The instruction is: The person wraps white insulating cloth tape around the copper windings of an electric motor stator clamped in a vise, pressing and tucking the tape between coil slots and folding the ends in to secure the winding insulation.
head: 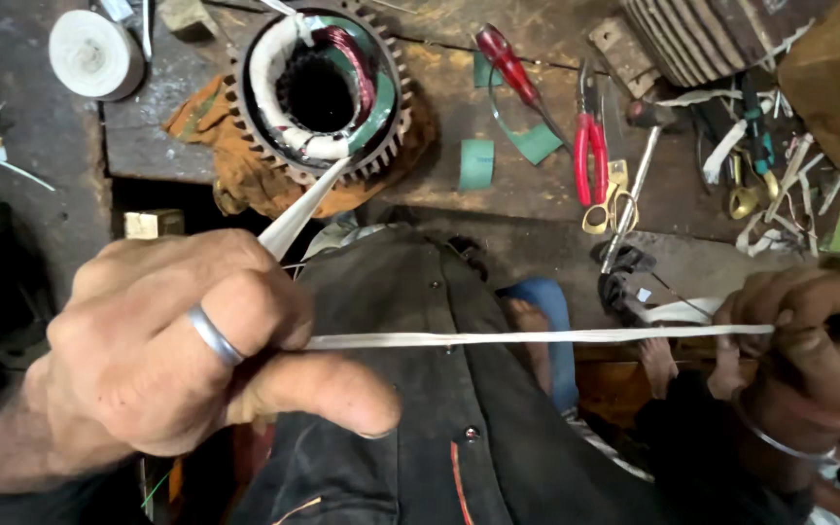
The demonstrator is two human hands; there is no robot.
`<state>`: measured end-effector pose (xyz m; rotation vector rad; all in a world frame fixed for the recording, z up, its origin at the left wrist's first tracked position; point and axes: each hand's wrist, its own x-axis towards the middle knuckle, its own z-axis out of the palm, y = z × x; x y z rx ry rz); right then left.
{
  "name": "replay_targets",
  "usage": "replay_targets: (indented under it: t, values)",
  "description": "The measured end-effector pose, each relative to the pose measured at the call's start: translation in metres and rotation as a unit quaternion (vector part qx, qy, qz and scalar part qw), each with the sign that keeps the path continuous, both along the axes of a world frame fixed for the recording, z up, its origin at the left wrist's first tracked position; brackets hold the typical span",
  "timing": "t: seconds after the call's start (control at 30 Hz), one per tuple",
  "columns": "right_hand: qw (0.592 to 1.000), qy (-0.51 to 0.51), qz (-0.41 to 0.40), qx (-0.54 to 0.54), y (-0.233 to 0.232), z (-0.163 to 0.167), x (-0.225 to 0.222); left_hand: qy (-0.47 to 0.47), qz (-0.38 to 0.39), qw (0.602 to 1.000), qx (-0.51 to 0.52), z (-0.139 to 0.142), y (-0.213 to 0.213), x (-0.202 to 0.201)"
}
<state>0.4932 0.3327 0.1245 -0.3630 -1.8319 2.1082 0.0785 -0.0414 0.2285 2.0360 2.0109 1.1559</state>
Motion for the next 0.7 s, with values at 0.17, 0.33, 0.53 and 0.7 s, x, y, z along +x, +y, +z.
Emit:
replay_targets:
  t: [0.17,0.33,0.53,0.7]
  values:
    - [0.994,-0.040,-0.078,-0.058,0.016,-0.013,0.018,-0.139,0.019,0.984,-0.108,0.017,-0.008,-0.003]
    - [0.951,0.063,-0.135,0.269,0.003,-0.013,-0.042,-0.247,-0.064,0.961,-0.111,-0.020,-0.041,0.007]
    - [0.729,0.189,-0.148,0.641,-0.028,-0.019,-0.136,-0.278,0.106,0.943,-0.153,-0.054,-0.082,0.037]
    - [0.760,0.245,-0.024,0.602,-0.060,-0.002,-0.197,-0.360,0.256,0.859,-0.258,-0.151,-0.064,0.102]
